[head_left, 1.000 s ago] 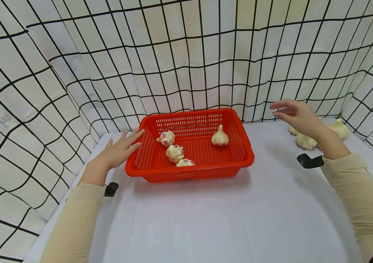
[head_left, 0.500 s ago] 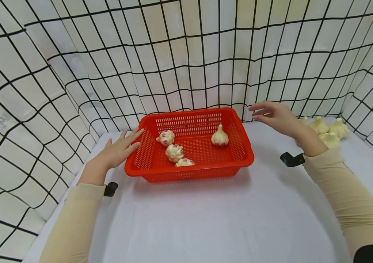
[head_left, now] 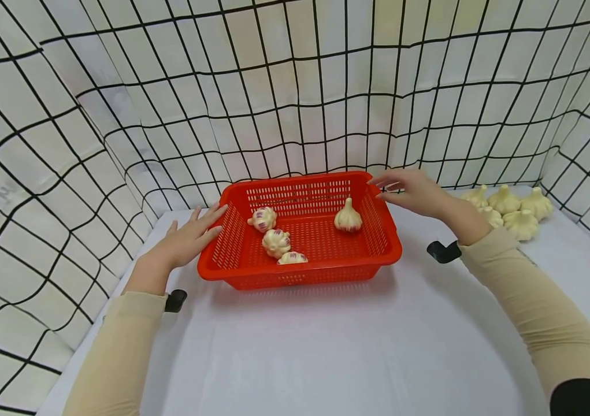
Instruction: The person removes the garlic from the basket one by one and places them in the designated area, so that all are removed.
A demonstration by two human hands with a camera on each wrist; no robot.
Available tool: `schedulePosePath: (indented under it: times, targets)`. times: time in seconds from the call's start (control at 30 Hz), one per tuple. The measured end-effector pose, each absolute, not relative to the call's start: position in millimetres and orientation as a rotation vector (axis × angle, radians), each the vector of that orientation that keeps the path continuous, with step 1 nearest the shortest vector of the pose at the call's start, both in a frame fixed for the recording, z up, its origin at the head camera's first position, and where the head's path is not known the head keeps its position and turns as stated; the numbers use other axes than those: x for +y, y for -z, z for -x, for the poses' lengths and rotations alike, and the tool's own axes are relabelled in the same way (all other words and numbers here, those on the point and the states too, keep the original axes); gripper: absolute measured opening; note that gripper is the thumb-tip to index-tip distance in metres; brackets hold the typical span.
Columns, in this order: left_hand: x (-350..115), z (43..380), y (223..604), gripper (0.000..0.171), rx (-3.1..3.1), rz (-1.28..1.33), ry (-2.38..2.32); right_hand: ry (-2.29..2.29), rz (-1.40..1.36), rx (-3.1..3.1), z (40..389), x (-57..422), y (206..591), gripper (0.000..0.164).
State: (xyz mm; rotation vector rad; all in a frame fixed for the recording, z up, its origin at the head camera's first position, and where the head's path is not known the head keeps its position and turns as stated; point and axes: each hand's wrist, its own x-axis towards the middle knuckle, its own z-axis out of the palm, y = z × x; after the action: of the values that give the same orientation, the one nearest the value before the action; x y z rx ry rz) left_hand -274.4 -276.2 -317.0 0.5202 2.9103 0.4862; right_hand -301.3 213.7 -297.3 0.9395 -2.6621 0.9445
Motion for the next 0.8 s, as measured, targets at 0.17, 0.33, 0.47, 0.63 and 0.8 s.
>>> schedulePosePath:
  times: [0.17, 0.33, 0.47, 0.63, 0.8]
  targets:
    - [-276, 274, 317, 0.066, 2.91, -0.517, -0.489, -0.817, -0.952, -2.729, 306, 204, 299, 0.04]
    - [-276, 274, 318, 0.066, 2.908, -0.51, -0.488, -0.669, -0.986, -2.77, 312, 195, 298, 0.041]
    - [-275, 274, 319, 0.066, 2.907, -0.509, -0.485, -0.637, -1.025, -2.784, 314, 187, 296, 0.042]
    - [-275, 274, 318, 0.067, 2.904, -0.5, -0.479, -0.55, -1.078, -2.79, 319, 179, 297, 0.045]
    - [-275, 274, 316, 0.067, 2.904, -0.49, -0.484, -0.436, -1.109, -2.832, 326, 170, 299, 0.048]
